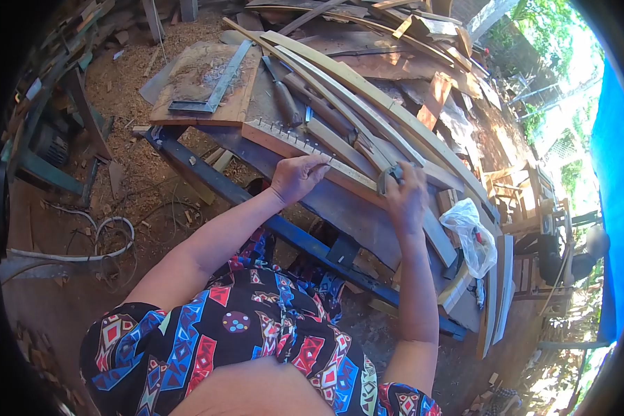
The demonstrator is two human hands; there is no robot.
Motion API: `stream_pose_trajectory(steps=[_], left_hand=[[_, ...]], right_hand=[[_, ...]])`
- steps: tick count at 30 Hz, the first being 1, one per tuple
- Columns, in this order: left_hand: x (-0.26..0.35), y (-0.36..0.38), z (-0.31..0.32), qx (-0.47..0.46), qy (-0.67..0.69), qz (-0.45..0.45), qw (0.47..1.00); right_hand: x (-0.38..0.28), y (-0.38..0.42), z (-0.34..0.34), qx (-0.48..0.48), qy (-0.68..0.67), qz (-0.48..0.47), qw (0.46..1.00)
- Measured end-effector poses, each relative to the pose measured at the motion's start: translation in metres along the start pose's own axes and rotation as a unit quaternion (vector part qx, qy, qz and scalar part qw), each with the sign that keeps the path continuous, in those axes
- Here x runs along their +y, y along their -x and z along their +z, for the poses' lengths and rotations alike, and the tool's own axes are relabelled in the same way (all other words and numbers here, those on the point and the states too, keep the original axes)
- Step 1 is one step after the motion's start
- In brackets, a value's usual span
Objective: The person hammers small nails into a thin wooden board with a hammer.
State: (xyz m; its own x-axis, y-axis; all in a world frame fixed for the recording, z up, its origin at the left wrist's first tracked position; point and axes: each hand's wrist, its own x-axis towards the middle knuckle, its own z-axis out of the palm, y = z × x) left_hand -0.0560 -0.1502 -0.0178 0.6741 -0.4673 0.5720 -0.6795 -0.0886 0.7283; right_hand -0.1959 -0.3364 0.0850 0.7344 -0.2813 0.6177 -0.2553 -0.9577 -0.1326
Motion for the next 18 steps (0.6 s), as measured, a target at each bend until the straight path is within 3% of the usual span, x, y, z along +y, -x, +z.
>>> stream_pose_trajectory(steps=[2,4,7,12,18], left_hand=[[0.002,0.0,-0.002,-0.002,0.013,-0.008,1.0],[0.004,-0.001,-0.005,-0.024,0.001,-0.028,0.999],[0.004,-0.001,-0.008,-0.04,-0.018,-0.041,0.998],[0.002,-0.002,-0.007,-0.05,-0.032,-0.044,0.997],[0.003,-0.003,-0.01,-0.057,-0.018,-0.052,0.997]], right_hand=[[-0.033,-0.015,0.008,-0.14,-0.217,0.106,0.96],[-0.048,-0.018,0.039,-0.218,-0.317,0.106,0.917],[-0.066,-0.017,0.062,-0.241,-0.264,0.077,0.931],[-0.063,-0.014,0.079,-0.257,-0.226,0.122,0.932],[-0.065,-0.005,0.083,-0.203,-0.295,0.157,0.92]])
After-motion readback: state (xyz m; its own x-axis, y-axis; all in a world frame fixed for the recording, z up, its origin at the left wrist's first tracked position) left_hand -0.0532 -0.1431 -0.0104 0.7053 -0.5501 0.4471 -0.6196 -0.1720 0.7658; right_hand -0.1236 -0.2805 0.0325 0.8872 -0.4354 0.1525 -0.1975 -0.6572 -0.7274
